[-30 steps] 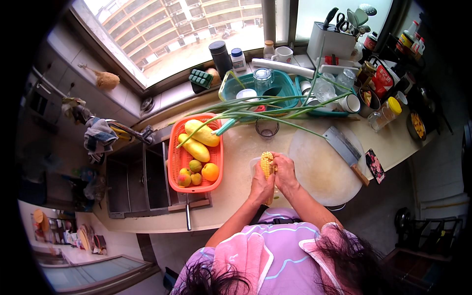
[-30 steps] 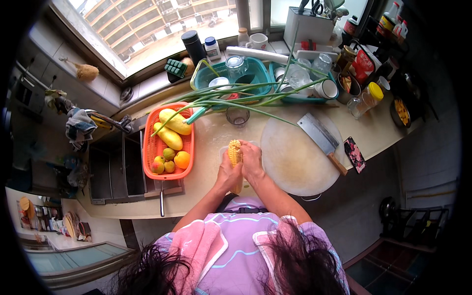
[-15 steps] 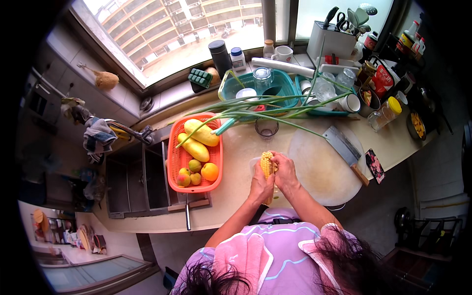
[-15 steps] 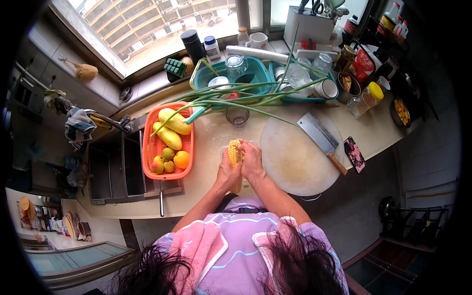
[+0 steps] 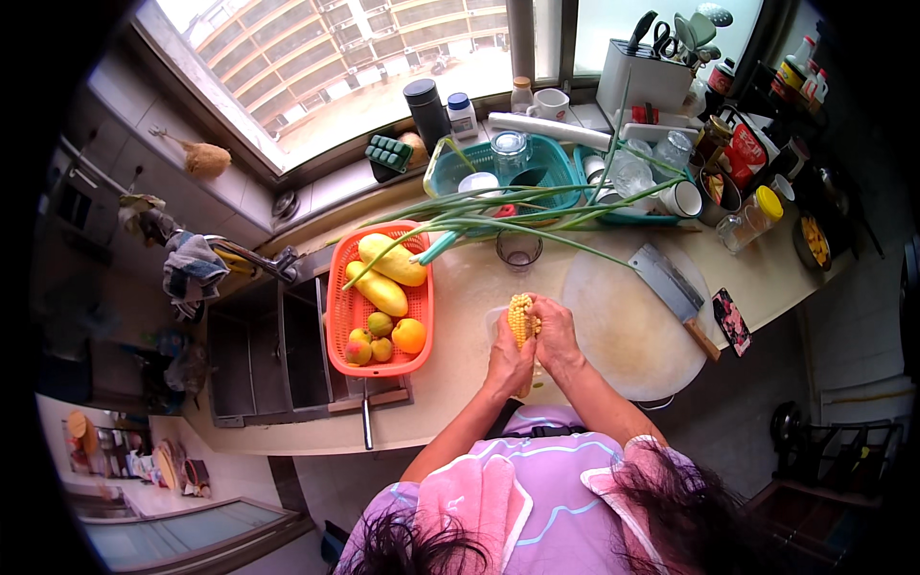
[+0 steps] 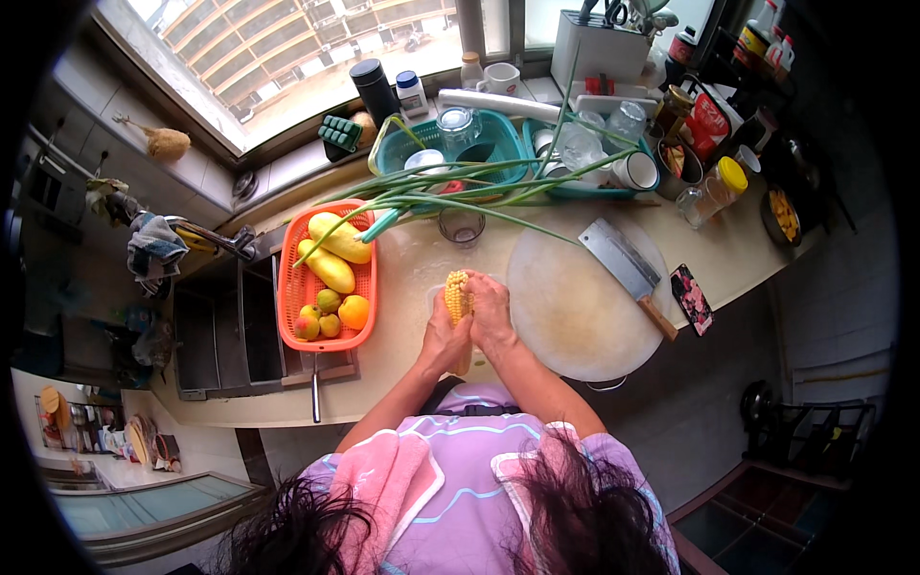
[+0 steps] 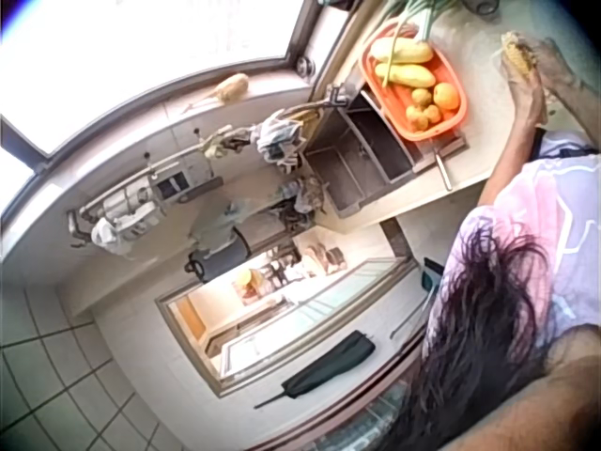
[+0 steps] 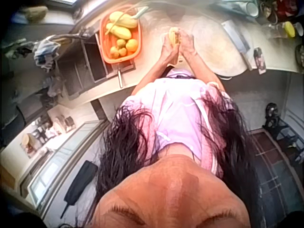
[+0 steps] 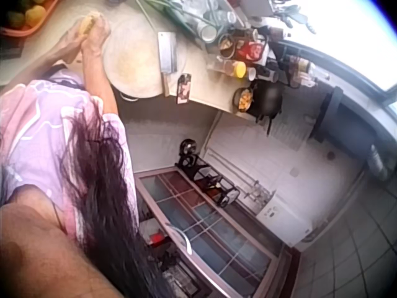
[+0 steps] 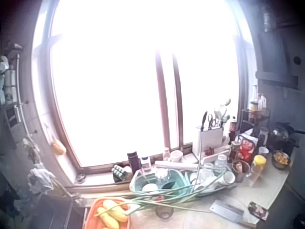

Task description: The person washes a cob of corn, cuts off one end using a large knife on a cutting board, and سپس uses their hands to remove the kernels from the cob into a small plastic container.

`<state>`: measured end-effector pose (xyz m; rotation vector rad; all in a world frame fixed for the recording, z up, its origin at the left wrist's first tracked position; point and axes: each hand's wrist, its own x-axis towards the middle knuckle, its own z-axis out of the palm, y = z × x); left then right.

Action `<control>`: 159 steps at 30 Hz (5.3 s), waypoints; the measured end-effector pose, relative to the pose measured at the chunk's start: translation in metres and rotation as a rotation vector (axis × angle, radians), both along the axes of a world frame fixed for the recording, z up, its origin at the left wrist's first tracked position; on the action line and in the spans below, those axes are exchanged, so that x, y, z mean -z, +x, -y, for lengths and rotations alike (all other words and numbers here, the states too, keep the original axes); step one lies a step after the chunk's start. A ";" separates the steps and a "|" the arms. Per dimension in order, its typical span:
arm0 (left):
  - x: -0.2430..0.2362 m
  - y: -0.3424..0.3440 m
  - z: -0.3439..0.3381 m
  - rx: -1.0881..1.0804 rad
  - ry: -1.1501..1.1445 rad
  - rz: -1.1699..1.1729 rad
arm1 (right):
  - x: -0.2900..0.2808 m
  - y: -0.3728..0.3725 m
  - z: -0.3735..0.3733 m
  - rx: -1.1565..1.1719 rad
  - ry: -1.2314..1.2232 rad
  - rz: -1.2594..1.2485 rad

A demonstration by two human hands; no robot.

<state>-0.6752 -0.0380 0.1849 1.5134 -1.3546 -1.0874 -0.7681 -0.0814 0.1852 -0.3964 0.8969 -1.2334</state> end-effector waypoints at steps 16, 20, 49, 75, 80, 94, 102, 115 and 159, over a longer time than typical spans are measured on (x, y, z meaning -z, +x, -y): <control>0.015 0.005 0.005 0.049 0.072 -0.263 | 0.011 -0.002 0.005 0.007 0.020 0.083; 0.009 0.006 0.005 0.056 0.101 -0.265 | 0.012 -0.003 0.000 -0.007 -0.018 0.089; -0.005 0.015 0.004 0.087 0.156 -0.476 | -0.018 -0.002 -0.011 -0.116 -0.062 0.037; -0.016 0.014 0.031 0.050 0.187 -1.086 | -0.007 -0.023 -0.035 -0.327 -0.319 -0.522; -0.015 0.001 0.044 -0.111 0.074 -0.685 | -0.013 -0.024 -0.044 -0.336 -0.342 -0.948; -0.004 -0.016 0.041 -0.218 -0.081 -0.469 | -0.033 -0.018 -0.056 -0.206 -0.323 -1.273; -0.011 -0.011 0.042 -0.131 -0.112 -0.906 | -0.034 -0.026 -0.053 -0.110 -0.340 -1.257; -0.009 -0.018 0.049 -0.241 -0.027 -0.988 | -0.033 -0.030 -0.055 -0.091 -0.361 -1.229; 0.041 -0.020 0.021 -0.122 -0.022 -0.766 | -0.024 0.009 -0.067 -0.011 -0.123 -1.242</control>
